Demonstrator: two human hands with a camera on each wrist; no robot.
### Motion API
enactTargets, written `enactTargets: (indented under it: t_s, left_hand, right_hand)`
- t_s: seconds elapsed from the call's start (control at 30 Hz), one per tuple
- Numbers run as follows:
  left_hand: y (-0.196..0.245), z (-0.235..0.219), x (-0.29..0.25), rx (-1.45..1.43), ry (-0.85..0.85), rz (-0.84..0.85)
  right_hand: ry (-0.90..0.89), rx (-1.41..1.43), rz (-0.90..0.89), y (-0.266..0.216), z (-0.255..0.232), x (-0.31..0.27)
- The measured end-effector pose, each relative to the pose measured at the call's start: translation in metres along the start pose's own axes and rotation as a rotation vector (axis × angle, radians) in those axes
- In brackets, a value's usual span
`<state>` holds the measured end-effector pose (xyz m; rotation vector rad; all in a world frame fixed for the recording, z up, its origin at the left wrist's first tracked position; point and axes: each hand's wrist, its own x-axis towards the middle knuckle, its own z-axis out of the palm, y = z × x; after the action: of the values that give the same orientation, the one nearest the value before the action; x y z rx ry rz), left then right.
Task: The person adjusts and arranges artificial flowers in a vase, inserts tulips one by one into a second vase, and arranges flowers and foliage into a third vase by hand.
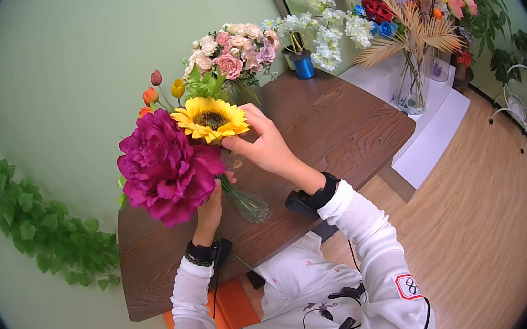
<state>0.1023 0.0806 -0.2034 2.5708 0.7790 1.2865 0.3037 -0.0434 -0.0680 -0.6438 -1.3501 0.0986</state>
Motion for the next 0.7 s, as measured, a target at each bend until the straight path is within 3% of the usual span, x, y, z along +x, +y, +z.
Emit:
enactTargets:
  t_s: [0.03,0.1,0.33,0.43,0.5,0.57,0.63,0.7]
  left_hand:
    - [0.000,0.001,0.000,-0.001,0.001,-0.001]
    - [-0.001,0.001,0.001,-0.125,-0.003,-0.065]
    - [-0.002,0.003,0.003,0.048,0.011,0.014]
    - [0.000,0.001,0.006,-0.056,-0.003,0.031]
    - [0.004,-0.002,0.005,-0.017,-0.026,0.041]
    - [0.012,-0.005,0.002,-0.016,0.045,0.024]
    - [0.020,-0.009,0.001,-0.014,0.118,0.006]
    - [0.024,-0.014,0.001,-0.162,-0.016,-0.101]
  right_hand:
    - [-0.001,0.000,0.000,-0.001,0.000,-0.001]
    - [0.025,0.252,0.272,-0.007,0.002,-0.004]
    - [0.105,0.427,0.311,-0.010,0.010,-0.017]
    - [0.164,0.386,0.241,-0.004,0.012,-0.031]
    - [0.285,0.308,0.081,-0.009,0.013,-0.030]
    - [0.273,0.294,0.097,-0.019,0.008,-0.029]
    - [0.221,0.139,-0.004,-0.021,0.004,-0.026]
    - [0.219,0.068,-0.049,-0.018,0.001,-0.027]
